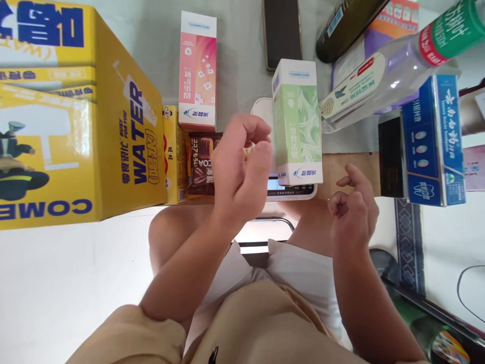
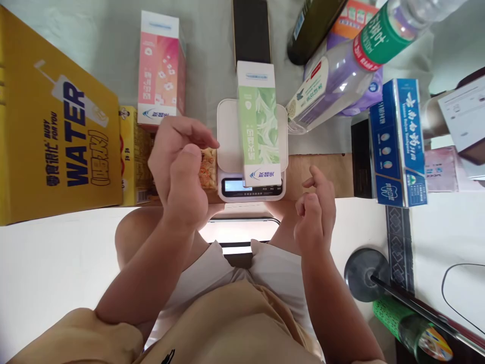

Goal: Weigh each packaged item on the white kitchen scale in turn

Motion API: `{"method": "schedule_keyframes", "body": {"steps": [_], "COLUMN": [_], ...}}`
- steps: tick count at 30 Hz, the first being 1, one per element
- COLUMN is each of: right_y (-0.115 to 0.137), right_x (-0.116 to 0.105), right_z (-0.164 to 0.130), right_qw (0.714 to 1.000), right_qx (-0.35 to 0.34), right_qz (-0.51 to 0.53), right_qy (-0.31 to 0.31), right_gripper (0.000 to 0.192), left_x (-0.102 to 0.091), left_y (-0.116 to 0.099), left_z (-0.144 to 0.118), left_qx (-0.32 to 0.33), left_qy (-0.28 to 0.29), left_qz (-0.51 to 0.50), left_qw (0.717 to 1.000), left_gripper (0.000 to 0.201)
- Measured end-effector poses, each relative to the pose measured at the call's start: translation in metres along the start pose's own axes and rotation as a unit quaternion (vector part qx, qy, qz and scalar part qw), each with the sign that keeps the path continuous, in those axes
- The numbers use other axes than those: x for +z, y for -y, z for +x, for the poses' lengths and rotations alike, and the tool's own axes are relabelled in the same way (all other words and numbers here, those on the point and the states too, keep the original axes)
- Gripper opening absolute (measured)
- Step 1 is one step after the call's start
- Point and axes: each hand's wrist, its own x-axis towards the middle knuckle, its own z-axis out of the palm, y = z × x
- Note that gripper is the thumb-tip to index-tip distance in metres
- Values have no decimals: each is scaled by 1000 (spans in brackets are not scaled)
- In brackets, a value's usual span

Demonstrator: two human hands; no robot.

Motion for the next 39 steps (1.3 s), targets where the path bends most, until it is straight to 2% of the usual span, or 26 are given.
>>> {"method": "schedule_keyframes", "body": {"steps": [3,6,9,12,14,17,23,29,35,39], "right_y": [6,13,18,22,25,27,24,29,37,43], "right_x": [3,5,4,4,4,6,14,18,19,30], "right_z": [3,5,5,3,2,1,4,6,15,29], "right_qw": [998,997,997,995,993,993,991,994,992,993], "right_qx": [19,28,23,28,35,32,-9,-71,-114,-117], "right_qz": [44,70,75,94,102,108,132,83,60,-3], "right_qy": [-31,-30,-21,18,40,38,28,17,5,-4], "right_gripper": [47,46,44,42,40,36,31,28,36,44], "left_x": [5,9,11,11,11,11,8,4,12,22], "left_y": [8,13,12,8,6,7,9,-6,2,14], "left_z": [0,1,2,1,0,-2,3,5,0,-12], "left_qx": [49,89,87,104,93,76,128,99,125,95], "left_qy": [20,38,46,50,42,28,58,122,75,102], "left_qz": [-21,-32,-35,-38,-33,-32,2,13,42,33], "left_qw": [998,995,995,993,994,996,990,988,988,990], "left_gripper": [25,29,30,30,31,20,25,28,18,47]}}
